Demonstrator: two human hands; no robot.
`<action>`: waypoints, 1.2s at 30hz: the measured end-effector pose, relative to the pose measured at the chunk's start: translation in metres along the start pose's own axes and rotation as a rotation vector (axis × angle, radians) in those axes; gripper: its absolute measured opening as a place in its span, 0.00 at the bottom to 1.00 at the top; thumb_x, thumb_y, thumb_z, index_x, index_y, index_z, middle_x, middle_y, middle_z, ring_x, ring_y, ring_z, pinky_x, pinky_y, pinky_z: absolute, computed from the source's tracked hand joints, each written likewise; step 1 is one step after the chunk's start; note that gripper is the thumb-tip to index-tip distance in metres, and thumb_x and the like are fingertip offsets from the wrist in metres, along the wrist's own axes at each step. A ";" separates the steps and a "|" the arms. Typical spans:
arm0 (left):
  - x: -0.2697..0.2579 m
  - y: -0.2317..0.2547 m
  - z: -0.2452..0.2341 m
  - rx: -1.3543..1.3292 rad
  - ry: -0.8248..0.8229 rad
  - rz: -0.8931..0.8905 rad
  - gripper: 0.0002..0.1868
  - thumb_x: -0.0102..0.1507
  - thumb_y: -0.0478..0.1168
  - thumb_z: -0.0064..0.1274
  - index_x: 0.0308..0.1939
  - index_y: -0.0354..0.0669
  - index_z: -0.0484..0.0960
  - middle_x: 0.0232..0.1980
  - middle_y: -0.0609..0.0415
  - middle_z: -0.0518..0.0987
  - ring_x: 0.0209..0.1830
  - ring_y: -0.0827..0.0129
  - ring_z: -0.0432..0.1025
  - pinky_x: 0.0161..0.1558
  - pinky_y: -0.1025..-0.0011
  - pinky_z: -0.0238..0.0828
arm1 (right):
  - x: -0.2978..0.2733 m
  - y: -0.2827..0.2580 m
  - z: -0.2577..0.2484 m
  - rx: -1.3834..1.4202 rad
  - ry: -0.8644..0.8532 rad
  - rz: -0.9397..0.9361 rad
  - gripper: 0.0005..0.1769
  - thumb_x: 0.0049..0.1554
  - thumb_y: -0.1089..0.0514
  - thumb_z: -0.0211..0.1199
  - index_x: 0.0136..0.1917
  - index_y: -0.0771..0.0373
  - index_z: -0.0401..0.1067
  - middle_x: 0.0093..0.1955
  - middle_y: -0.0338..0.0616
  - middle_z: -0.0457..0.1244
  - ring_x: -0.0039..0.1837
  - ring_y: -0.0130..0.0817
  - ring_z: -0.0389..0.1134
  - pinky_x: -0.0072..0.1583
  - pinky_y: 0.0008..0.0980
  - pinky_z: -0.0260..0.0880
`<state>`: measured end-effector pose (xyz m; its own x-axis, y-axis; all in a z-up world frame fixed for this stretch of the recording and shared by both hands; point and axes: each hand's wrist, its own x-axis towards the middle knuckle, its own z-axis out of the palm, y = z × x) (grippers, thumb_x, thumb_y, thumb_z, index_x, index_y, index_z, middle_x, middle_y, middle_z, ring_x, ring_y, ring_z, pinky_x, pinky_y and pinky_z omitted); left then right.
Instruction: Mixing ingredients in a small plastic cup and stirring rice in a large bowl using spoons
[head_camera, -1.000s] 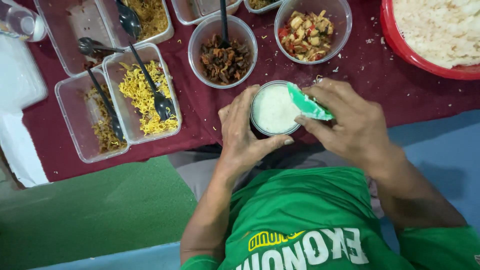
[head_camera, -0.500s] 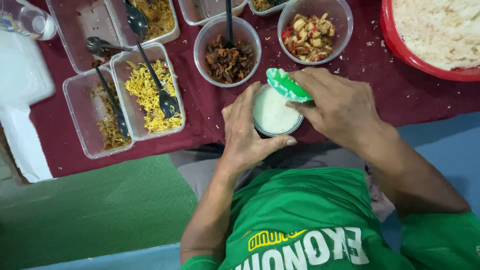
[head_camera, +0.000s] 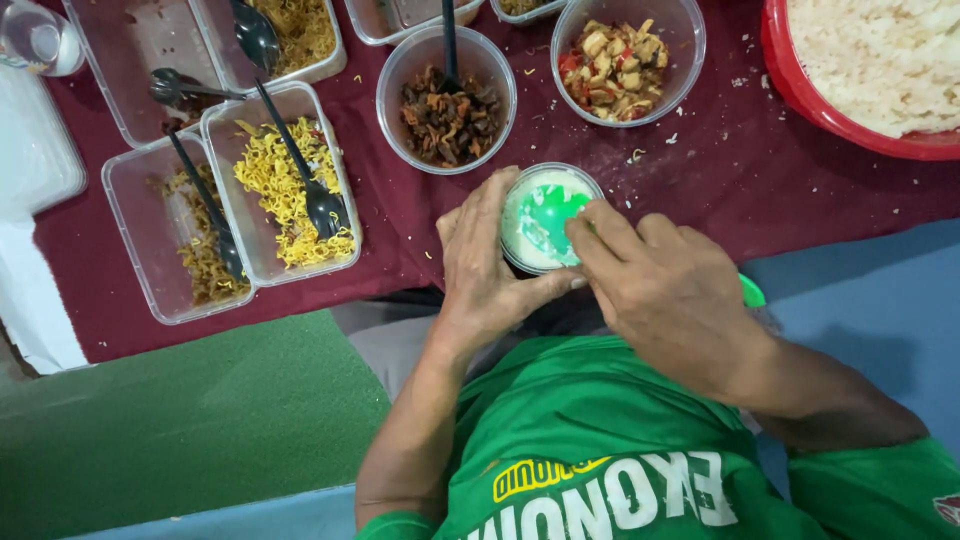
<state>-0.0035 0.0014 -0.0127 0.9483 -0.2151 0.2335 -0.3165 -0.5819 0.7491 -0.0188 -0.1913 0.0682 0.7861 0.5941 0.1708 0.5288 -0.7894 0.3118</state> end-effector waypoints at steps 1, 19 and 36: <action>0.000 0.000 0.000 0.000 0.000 -0.001 0.57 0.48 0.65 0.70 0.72 0.40 0.62 0.71 0.48 0.73 0.72 0.56 0.69 0.71 0.57 0.57 | 0.001 -0.001 0.001 0.000 -0.001 -0.001 0.17 0.60 0.47 0.62 0.61 0.48 0.71 0.62 0.28 0.64 0.38 0.28 0.58 0.40 0.28 0.63; 0.003 0.001 -0.003 -0.036 -0.012 -0.025 0.54 0.49 0.63 0.70 0.70 0.41 0.64 0.69 0.48 0.74 0.71 0.57 0.70 0.69 0.59 0.57 | 0.014 -0.002 0.010 -0.064 -0.105 0.003 0.21 0.54 0.47 0.58 0.61 0.49 0.69 0.56 0.29 0.62 0.36 0.28 0.61 0.38 0.28 0.63; 0.005 0.001 -0.005 -0.055 -0.039 -0.038 0.54 0.48 0.65 0.69 0.69 0.42 0.64 0.69 0.50 0.74 0.70 0.57 0.70 0.69 0.60 0.56 | 0.019 0.030 0.036 0.240 -0.032 -0.188 0.21 0.55 0.51 0.66 0.62 0.49 0.71 0.62 0.27 0.65 0.40 0.32 0.60 0.40 0.33 0.67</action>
<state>0.0012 0.0032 -0.0077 0.9574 -0.2247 0.1811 -0.2777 -0.5467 0.7899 0.0234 -0.2096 0.0473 0.6753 0.7307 0.1001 0.7232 -0.6827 0.1044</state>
